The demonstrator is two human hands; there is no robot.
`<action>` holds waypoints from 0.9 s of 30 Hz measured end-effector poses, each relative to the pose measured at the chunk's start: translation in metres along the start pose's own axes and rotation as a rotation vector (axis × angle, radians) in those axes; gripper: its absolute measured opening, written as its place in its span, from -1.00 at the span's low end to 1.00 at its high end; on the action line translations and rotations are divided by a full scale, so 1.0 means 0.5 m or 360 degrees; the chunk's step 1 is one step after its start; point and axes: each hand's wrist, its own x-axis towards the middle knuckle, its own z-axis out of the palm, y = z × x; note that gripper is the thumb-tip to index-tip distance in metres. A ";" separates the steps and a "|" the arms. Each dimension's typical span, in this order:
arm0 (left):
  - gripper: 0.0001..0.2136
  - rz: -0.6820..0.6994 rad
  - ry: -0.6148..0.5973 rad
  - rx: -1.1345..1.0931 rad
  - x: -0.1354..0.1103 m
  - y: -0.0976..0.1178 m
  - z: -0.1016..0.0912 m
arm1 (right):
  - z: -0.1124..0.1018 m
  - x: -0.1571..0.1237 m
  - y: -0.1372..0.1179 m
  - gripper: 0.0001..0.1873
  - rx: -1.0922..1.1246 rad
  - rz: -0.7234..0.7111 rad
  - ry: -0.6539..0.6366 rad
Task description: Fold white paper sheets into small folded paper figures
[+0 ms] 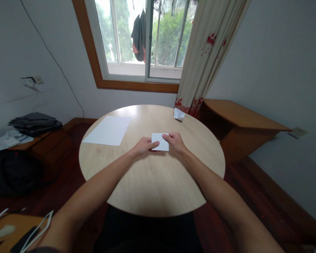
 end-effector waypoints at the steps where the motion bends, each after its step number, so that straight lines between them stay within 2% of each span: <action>1: -0.46 0.0011 0.0031 0.0027 0.000 0.000 0.000 | 0.001 -0.001 -0.002 -0.49 -0.0021 0.0004 -0.0013; 4: -0.45 0.0098 0.0159 0.0095 0.002 0.001 0.000 | 0.005 -0.005 -0.006 -0.44 -0.0015 0.0036 -0.0079; 9: -0.44 0.0229 0.0377 0.0075 0.006 0.002 -0.004 | 0.006 -0.012 -0.013 -0.37 -0.0147 0.0119 -0.0359; 14: -0.41 0.0178 0.0398 0.0028 0.010 -0.006 -0.006 | -0.006 -0.013 -0.010 -0.38 -0.0234 0.0045 -0.0403; 21: -0.43 0.0198 0.0438 0.0018 0.012 0.000 -0.018 | -0.024 -0.016 -0.015 -0.39 -0.0185 0.0110 -0.0560; 23: -0.41 0.0190 0.0423 0.0019 0.012 0.000 -0.017 | -0.022 -0.015 -0.018 -0.38 -0.0157 0.0081 -0.0535; 27: -0.41 0.0155 0.0343 0.0021 0.010 -0.004 -0.012 | -0.020 -0.011 -0.016 -0.37 -0.0220 0.0013 -0.0336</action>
